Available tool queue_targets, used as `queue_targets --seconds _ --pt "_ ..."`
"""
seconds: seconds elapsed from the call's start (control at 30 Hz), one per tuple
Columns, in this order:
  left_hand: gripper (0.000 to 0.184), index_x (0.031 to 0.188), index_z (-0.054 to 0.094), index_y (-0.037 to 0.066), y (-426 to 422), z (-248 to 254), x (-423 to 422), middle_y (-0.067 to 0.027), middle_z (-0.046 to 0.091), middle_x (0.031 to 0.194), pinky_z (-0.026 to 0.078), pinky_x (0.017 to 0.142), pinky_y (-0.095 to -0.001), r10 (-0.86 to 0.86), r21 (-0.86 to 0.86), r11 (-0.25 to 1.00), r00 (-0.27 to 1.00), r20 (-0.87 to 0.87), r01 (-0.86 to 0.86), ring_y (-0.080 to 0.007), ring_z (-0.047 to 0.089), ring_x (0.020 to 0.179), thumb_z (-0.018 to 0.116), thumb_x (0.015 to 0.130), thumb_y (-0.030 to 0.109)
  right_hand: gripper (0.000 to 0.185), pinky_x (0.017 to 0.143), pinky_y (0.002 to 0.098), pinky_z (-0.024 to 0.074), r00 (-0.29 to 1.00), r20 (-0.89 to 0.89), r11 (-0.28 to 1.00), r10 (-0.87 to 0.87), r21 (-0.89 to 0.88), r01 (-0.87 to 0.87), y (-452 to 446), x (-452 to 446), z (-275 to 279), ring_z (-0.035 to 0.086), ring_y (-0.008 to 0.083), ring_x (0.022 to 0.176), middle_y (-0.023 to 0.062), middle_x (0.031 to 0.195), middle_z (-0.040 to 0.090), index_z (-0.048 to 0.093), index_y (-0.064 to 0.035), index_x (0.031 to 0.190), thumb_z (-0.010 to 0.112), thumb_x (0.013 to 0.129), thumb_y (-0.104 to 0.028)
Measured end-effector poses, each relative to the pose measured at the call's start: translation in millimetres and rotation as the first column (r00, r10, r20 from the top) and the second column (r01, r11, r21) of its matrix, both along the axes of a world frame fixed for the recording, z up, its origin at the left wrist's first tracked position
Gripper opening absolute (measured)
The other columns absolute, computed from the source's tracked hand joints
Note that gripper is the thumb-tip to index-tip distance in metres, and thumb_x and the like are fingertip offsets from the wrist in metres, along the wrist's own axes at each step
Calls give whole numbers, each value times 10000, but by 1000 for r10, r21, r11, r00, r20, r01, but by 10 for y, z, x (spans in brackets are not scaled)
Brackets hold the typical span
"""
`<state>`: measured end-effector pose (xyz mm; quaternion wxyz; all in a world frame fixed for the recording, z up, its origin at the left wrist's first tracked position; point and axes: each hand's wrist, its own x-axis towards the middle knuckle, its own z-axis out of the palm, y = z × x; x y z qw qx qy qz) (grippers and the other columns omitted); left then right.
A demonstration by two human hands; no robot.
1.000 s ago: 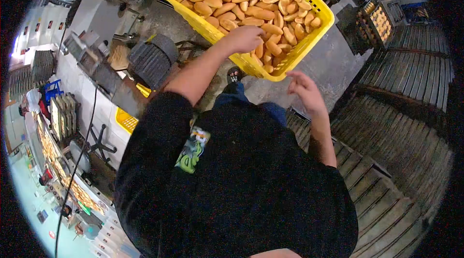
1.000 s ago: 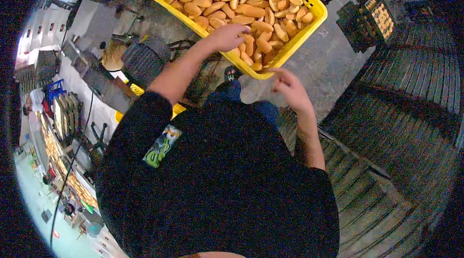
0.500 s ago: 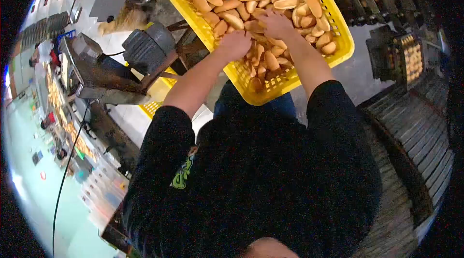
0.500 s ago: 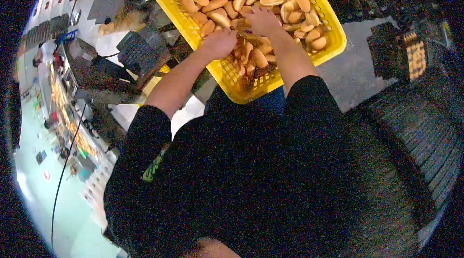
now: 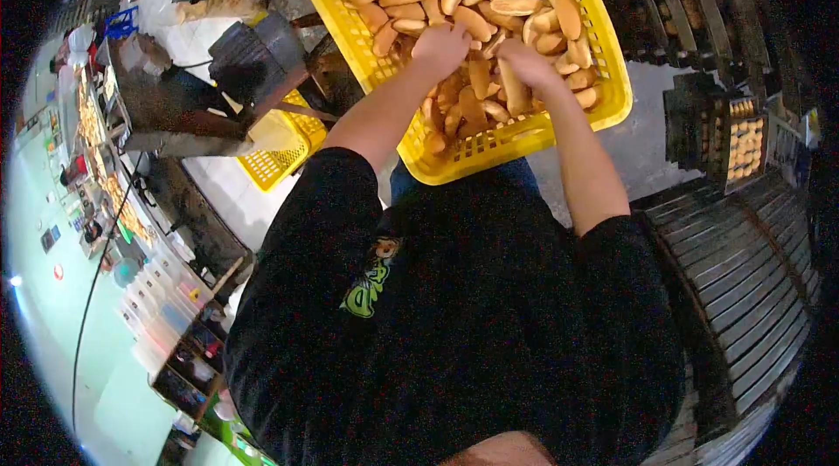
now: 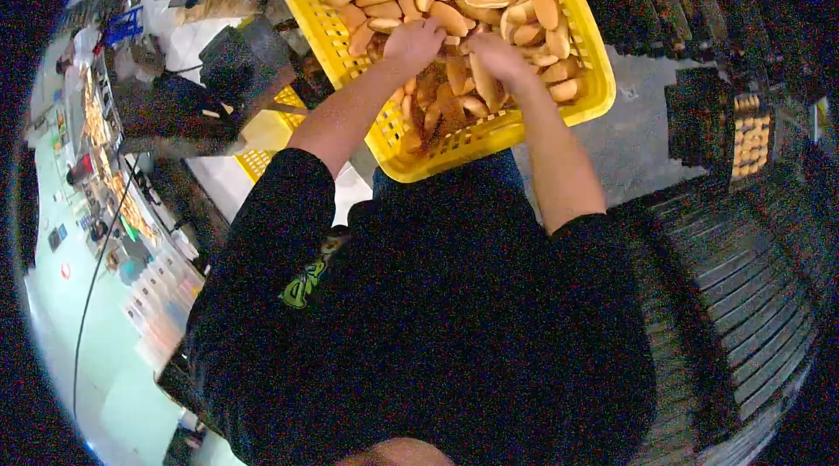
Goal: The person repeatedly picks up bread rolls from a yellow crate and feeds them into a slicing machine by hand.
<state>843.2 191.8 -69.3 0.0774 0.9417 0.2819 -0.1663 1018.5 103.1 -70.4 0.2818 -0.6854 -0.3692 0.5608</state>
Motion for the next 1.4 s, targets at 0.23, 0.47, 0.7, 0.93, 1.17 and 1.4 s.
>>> queue_targets --seconds 0.23,0.47,0.7,0.93,1.17,1.4 --pt "308 1116 569 49 -131 170 -135 -154 576 1120 547 688 -376 142 -6 990 981 -134 -144 -272 646 908 576 816 116 403 895 437 462 835 410 917 366 -310 -250 234 -518 -247 577 390 1054 284 1127 586 556 38 1138 503 809 -188" --pt "381 1067 685 108 -338 246 -90 -66 659 1095 529 753 -359 39 -295 931 861 -507 -216 -217 643 965 749 701 192 377 814 451 490 621 425 738 658 -203 -643 58 -526 -234 610 403 942 242 1005 637 622 5 943 548 841 -350" --pt "306 1049 710 154 -474 -218 -203 -25 668 1089 511 703 -413 109 -194 946 821 -561 -259 -224 615 1004 725 750 214 509 951 384 430 775 441 868 454 -22 -496 -193 -269 351 551 331 1114 202 1167 595 563 -33 1178 679 785 -336" --pt "434 998 687 63 -92 1057 -744 -143 666 964 513 719 -405 1 -480 877 998 -58 -29 -307 636 850 735 659 329 457 969 361 402 833 544 910 -104 391 -141 575 -582 1801 543 265 1110 155 1164 594 565 8 1173 689 825 -263" --pt "535 1072 612 3 -294 1943 -2860 -130 655 960 500 789 -346 724 -731 669 342 599 -134 -224 635 887 794 645 268 326 855 303 461 977 191 603 99 769 -212 1478 -2553 3230 576 169 951 81 1030 623 604 -16 1096 673 827 -186" --pt "595 1198 531 -21 -175 2887 -4451 -86 614 1076 529 760 -277 597 -727 651 -446 667 -218 -142 615 894 791 671 74 346 742 304 490 885 433 528 169 719 -452 1958 -4074 3596 623 189 822 70 903 656 632 -63 1054 687 809 -301"
